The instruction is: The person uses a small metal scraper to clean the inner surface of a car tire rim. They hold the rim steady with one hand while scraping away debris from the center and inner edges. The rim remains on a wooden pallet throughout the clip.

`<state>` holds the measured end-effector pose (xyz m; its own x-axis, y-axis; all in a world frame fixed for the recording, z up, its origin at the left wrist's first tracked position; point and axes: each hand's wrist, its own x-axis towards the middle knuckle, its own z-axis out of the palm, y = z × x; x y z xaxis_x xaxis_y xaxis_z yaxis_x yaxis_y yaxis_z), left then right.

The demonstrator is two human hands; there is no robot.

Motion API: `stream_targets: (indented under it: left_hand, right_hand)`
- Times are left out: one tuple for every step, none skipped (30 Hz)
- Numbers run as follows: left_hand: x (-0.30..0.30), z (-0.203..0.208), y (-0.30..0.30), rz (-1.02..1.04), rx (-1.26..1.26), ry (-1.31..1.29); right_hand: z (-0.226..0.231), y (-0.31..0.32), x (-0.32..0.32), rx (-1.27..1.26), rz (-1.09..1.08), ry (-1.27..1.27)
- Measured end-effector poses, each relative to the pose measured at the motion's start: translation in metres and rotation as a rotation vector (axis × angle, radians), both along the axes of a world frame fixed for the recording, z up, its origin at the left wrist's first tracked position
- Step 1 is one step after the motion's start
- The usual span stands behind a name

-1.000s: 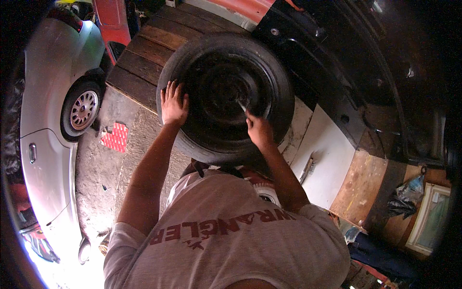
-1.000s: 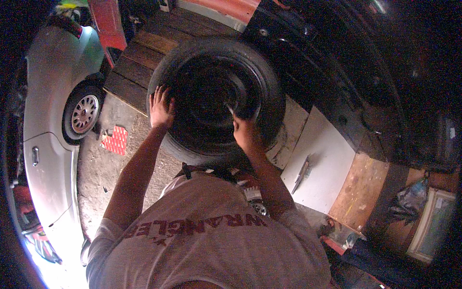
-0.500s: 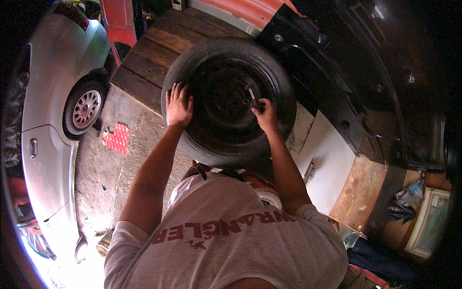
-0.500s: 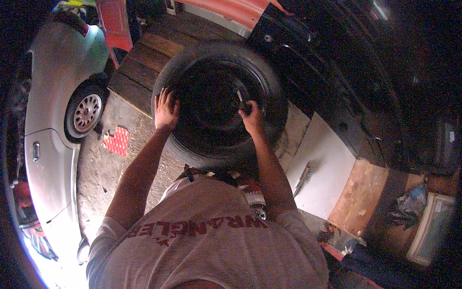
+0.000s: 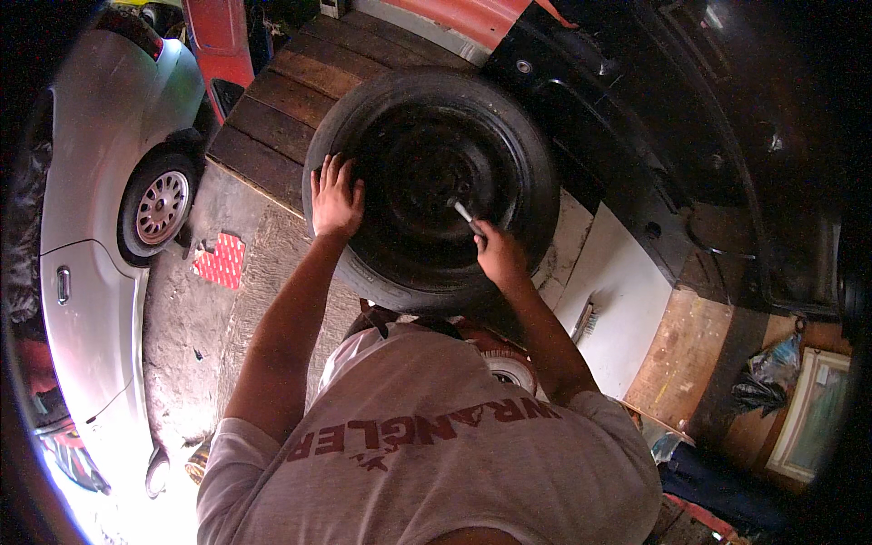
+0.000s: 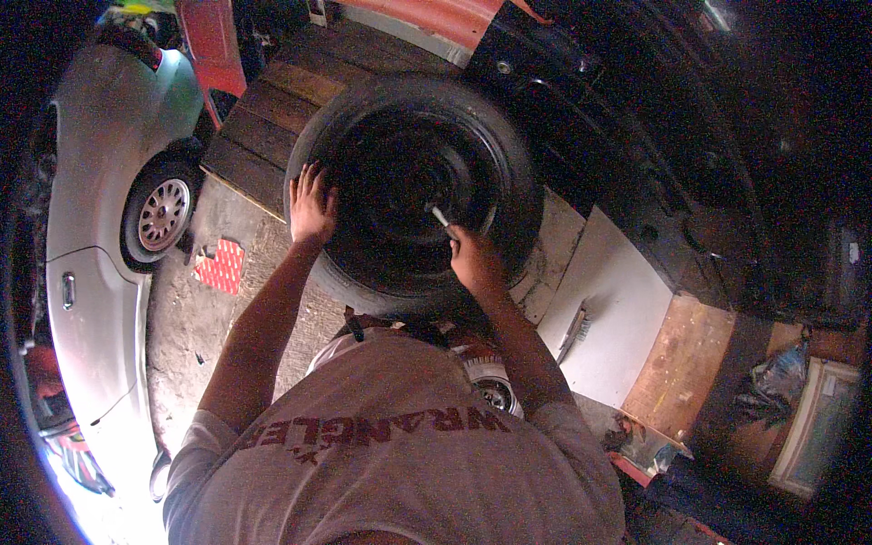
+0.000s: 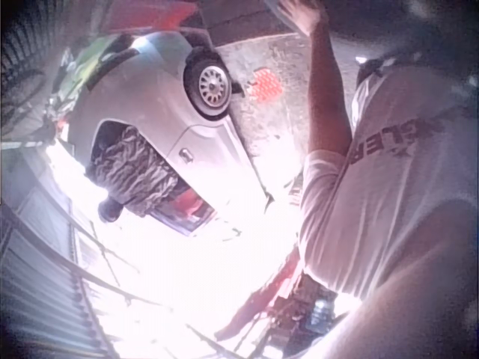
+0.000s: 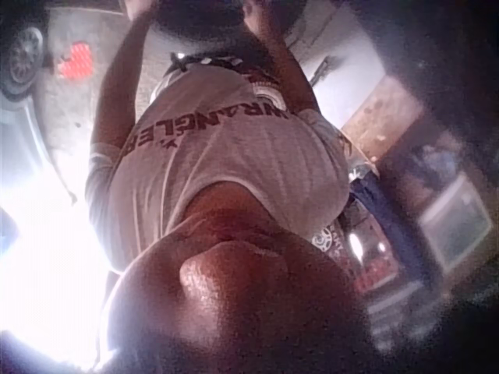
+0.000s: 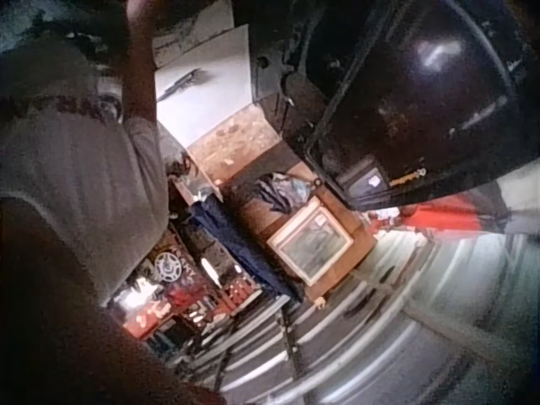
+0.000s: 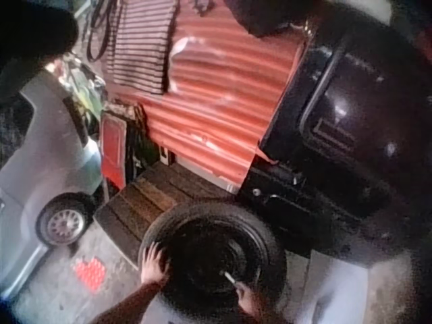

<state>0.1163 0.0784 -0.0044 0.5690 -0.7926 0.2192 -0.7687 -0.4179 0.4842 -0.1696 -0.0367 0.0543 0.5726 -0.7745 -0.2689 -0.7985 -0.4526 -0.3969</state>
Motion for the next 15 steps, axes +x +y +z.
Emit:
stream_targets:
  left_hand:
    - [0.0,0.0,-0.001,0.001,-0.001,-0.007]
    - [-0.001,-0.001,-0.001,0.002,-0.002,-0.013]
    - [0.0,-0.001,-0.001,0.005,-0.003,-0.021]
    - [-0.001,-0.001,-0.001,0.002,-0.001,-0.016]
    - [-0.001,0.001,-0.002,-0.005,-0.001,-0.013]
    - [-0.001,0.002,-0.003,-0.011,-0.002,-0.01]
    - [0.0,0.002,-0.003,-0.012,-0.002,-0.011]
    - [0.001,0.002,-0.002,-0.013,-0.002,-0.012]
    - [0.001,0.001,-0.002,-0.015,-0.003,-0.013]
    - [0.001,0.001,-0.003,-0.017,-0.005,-0.013]
    - [0.001,-0.001,-0.002,-0.014,-0.004,-0.01]
    - [0.001,-0.003,-0.002,-0.012,-0.003,-0.007]
    - [0.0,-0.004,0.0,-0.008,0.002,-0.007]
    - [0.001,-0.002,0.0,-0.004,0.005,-0.01]
    - [0.001,-0.001,0.0,0.0,0.009,-0.013]
  right_hand:
    - [0.004,0.004,0.001,0.019,0.011,0.027]
    - [0.004,0.003,0.004,0.028,-0.026,0.017]
    - [0.006,-0.004,0.009,-0.01,-0.055,-0.036]
    - [0.008,-0.014,0.015,-0.045,-0.088,-0.089]
    - [0.01,-0.025,0.02,-0.083,-0.124,-0.143]
    - [0.001,-0.037,0.023,-0.137,-0.148,-0.197]
    - [0.0,-0.041,0.026,-0.141,-0.132,-0.148]
    - [-0.001,-0.044,0.029,-0.145,-0.116,-0.098]
    - [-0.002,-0.045,0.03,-0.149,-0.1,-0.049]
    - [-0.016,-0.039,0.023,-0.232,-0.057,-0.101]
    - [-0.021,-0.031,0.018,-0.22,-0.039,-0.08]
    - [-0.026,-0.02,0.012,-0.208,-0.022,-0.059]
    - [-0.028,-0.008,0.007,-0.193,-0.005,-0.033]
    - [-0.024,0.005,0.004,-0.168,0.015,-0.029]
    - [-0.018,0.017,0.0,-0.143,0.036,-0.026]
